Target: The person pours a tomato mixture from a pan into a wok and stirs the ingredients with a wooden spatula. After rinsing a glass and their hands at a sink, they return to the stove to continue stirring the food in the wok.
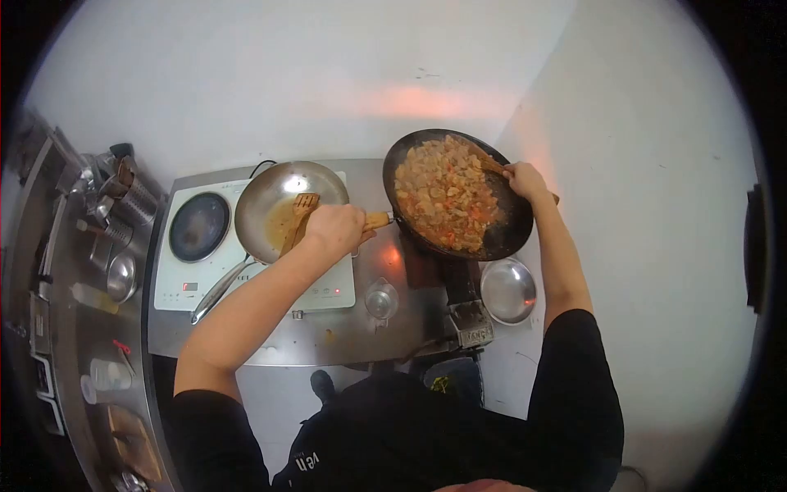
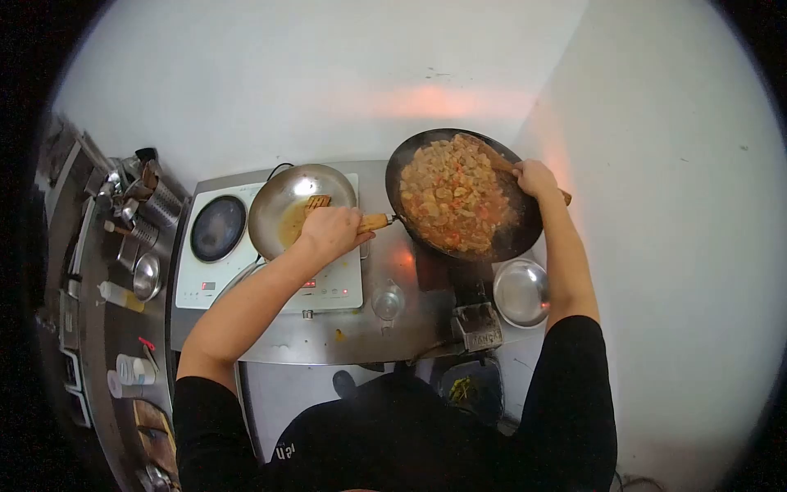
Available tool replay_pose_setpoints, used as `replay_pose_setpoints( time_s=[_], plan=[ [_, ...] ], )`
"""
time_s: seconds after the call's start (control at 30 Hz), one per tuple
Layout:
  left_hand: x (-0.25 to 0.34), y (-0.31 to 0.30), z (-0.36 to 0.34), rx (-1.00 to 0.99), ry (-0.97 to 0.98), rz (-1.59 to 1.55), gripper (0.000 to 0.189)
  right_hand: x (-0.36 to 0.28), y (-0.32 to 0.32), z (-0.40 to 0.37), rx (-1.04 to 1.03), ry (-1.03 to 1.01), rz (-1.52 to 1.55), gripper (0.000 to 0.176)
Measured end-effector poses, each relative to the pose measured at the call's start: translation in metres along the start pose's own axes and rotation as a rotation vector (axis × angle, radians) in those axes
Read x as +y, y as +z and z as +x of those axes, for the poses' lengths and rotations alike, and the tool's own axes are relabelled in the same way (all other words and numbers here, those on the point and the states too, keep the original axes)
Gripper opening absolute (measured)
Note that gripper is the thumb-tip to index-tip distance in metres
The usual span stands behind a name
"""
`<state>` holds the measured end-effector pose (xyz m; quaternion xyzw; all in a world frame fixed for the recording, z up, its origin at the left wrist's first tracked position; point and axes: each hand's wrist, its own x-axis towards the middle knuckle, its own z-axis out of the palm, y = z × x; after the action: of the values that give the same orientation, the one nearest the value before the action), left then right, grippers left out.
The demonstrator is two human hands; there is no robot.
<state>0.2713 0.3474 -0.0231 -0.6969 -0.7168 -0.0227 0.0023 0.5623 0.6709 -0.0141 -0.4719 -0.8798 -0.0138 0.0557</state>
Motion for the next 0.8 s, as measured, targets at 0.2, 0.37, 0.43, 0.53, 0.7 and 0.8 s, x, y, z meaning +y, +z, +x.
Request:
replay_pose_setpoints(
  time_s=[0.2, 0.37, 0.43, 0.53, 0.7, 0.8],
  plan=[
    [0.001, -0.009, 0.002, -0.029, -0.023, 0.038, 0.045, -0.029, -0.011, 0.026, -0.082, -0.223, -0.022, 0.024],
    [0.003, -0.009, 0.002, -0.036, -0.030, 0.074, 0.046, -0.056, -0.019, 0.011, 0.025, -0.503, -0.079, 0.026],
    [0.006, -0.009, 0.002, -0.039, -0.026, 0.083, 0.047, -0.067, -0.033, -0.012, -0.002, -0.556, -0.169, 0.026],
    [0.008, -0.008, 0.000, -0.047, -0.035, 0.090, 0.049, -0.075, -0.066, -0.045, -0.018, -0.666, -0.391, 0.028],
    [0.010, -0.013, -0.003, -0.079, -0.050, 0.001, 0.053, -0.104, -0.152, -0.132, 0.000, -0.537, -0.600, 0.027],
    [0.009, -0.013, -0.001, -0.112, -0.052, 0.013, 0.055, -0.124, -0.145, -0.178, -0.147, -0.355, -0.624, 0.019]
  ],
)
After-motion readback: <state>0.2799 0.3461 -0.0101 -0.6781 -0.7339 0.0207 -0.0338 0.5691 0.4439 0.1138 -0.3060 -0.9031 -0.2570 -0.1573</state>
